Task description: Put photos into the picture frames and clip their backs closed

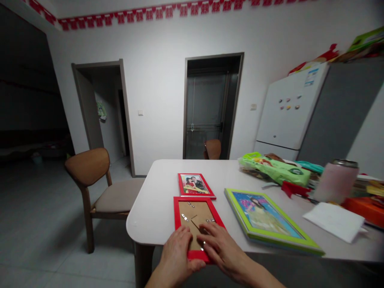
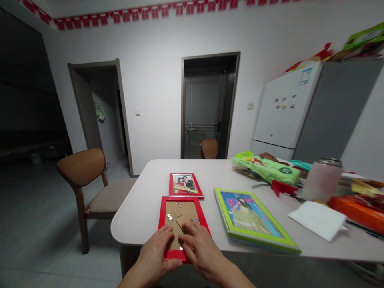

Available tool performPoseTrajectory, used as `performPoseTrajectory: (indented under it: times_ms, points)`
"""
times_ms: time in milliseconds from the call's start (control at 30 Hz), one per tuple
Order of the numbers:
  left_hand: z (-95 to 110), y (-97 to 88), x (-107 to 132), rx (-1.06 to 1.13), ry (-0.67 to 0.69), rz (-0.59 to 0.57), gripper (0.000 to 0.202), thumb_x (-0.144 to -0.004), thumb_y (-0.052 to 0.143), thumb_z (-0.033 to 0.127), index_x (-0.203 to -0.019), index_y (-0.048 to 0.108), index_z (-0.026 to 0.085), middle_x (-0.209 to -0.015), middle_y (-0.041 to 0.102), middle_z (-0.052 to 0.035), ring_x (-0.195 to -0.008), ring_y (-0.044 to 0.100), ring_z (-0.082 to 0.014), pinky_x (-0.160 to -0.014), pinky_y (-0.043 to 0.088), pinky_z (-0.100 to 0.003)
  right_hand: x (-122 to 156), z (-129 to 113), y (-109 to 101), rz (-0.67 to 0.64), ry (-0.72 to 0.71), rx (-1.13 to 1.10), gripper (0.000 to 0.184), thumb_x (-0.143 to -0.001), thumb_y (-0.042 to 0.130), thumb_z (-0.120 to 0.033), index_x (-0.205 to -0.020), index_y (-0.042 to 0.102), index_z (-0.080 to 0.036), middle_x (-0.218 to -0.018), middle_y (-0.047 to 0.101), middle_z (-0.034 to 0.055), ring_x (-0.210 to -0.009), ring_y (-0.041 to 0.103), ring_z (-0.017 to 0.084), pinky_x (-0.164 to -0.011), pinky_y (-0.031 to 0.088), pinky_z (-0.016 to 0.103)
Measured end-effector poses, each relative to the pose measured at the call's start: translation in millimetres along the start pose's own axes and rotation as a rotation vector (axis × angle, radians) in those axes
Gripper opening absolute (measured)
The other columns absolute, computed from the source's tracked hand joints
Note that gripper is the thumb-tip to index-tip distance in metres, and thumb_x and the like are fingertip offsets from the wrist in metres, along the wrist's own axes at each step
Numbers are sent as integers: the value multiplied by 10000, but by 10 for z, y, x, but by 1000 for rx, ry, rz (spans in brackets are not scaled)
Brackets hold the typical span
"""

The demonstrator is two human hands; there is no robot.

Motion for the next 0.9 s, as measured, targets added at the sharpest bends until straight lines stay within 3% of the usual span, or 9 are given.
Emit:
performPoseTrajectory:
  times_ms: [100, 333, 500, 700, 900]
  points:
    - [2, -1, -11, 16, 4, 11, 676, -548, 683, 424, -1123, 486, 128, -1230, 447, -120, -1152, 372, -248, -971, 305, -359, 77, -147, -21, -42, -75, -43, 278, -798, 365, -285, -925, 612, -277, -1057, 528, 45, -1015, 408, 205, -872, 323, 367]
    - [2, -7, -29, 33, -22, -1, 696, -533, 692, 414, -1122, 484, 108, -1236, 438, -129, -1157, 364, -249, -973, 299, -354, 114, -155, -79, -45, -86, -81, 269, -796, 377, -300, -885, 627, -257, -1052, 527, 44, -1011, 405, 207, -877, 325, 371]
    - [6, -4, -31, 51, -1, -8, 706, -508, 709, 379, -1123, 482, 119, -1232, 446, -119, -1154, 366, -250, -972, 299, -357, -165, -58, -20, 20, -9, -103, 341, -816, 311, -280, -1056, 544, -212, -1078, 517, 82, -987, 436, 196, -867, 331, 343]
    - [-3, -11, -26, 84, 7, -21, 675, -507, 709, 357, -1117, 485, 174, -1244, 437, -91, -1162, 356, -243, -977, 286, -367, -632, 64, 225, -2, 60, 25, 320, -748, 352, -182, -979, 573, -206, -996, 532, 66, -903, 445, 186, -798, 332, 319]
    - [2, -32, -30, 141, 60, 5, 660, -514, 709, 353, -1111, 482, 189, -1231, 453, -72, -1154, 364, -239, -971, 294, -364, -663, 38, 287, -11, 9, -20, 306, -697, 380, -143, -864, 617, -238, -967, 543, 27, -912, 438, 175, -784, 317, 297]
Point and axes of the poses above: each hand's wrist, its own x-axis away from the middle knuckle, its own y-axis out of the palm, z = x × y, the point moved 5 cm from there along -x, towards the middle knuckle
